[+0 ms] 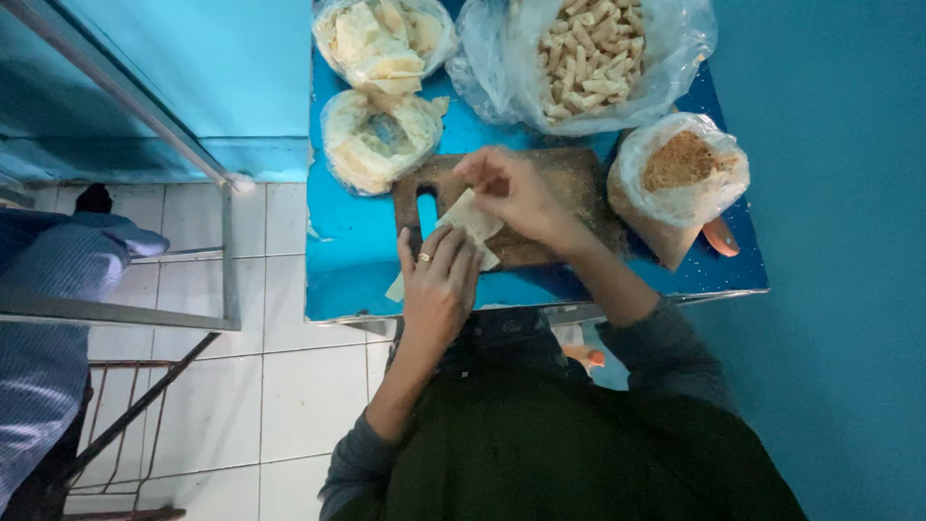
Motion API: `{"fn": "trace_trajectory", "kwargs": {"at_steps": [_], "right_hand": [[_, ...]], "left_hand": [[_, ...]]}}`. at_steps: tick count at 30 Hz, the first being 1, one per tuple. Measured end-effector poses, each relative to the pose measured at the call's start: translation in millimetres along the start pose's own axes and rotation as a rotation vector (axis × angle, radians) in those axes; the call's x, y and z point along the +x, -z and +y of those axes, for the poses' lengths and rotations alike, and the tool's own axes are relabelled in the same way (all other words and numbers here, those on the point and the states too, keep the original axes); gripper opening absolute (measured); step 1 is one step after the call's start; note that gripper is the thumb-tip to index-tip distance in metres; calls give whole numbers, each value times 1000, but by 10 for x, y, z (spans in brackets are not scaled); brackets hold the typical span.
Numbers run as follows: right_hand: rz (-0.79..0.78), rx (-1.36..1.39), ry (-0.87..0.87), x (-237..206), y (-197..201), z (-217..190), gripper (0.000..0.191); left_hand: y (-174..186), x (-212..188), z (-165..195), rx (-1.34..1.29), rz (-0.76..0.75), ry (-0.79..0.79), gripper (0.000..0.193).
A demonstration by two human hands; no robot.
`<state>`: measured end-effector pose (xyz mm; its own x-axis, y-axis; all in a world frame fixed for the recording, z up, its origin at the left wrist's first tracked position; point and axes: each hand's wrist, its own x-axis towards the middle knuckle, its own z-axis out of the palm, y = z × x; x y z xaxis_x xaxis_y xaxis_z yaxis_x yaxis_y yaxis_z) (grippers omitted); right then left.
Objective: The person folds small square dough wrappers into triangular pastries by hand on a wooden board, pressing the edges closed, and places the folded pieces with a pile of finished ones. They repeatedly take new dough pieces from bags on the table and continue folding one piece at a time.
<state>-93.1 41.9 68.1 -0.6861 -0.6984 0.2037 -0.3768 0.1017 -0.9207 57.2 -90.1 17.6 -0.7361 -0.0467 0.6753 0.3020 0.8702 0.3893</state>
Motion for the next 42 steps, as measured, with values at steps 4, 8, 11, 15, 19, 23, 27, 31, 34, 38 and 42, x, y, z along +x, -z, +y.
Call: {"fn": "trace_trajectory", "kwargs": {"at_steps": [4,8,11,15,19,23,27,31,34,38,42], "right_hand": [[172,-475,71,61,116,-48,38],[88,-748,341,412,50,-41,52],[-45,-782,449,864,-170,97,50],[-167,-847,321,1133,-395,357,39],[-87,-705,310,1180,-331,542,28],[-81,-613,308,1187,-233,622,30],[-36,-535,295,1134,-238,581,39],[-85,-474,272,971,-184,437,41],[-140,-389,193,770,-29,324,40],[-146,-423,85,571,186,181,41],[-122,-637,336,331,181,-15,50]], "left_hand": [[-1,-22,-16,-7,6,8,22],[-4,-19,-18,-7,-10,16,26],[7,-13,0,9,-4,17,29],[61,14,-3,8,10,-4,33],[119,20,-23,-55,24,-6,34],[142,-38,-70,-173,120,51,29],[95,-99,-74,-161,348,192,27],[72,-113,-97,-175,426,236,29],[86,-112,-95,-193,403,259,26],[112,-81,-77,-182,347,250,18],[103,-27,-55,-83,179,200,18]]}}
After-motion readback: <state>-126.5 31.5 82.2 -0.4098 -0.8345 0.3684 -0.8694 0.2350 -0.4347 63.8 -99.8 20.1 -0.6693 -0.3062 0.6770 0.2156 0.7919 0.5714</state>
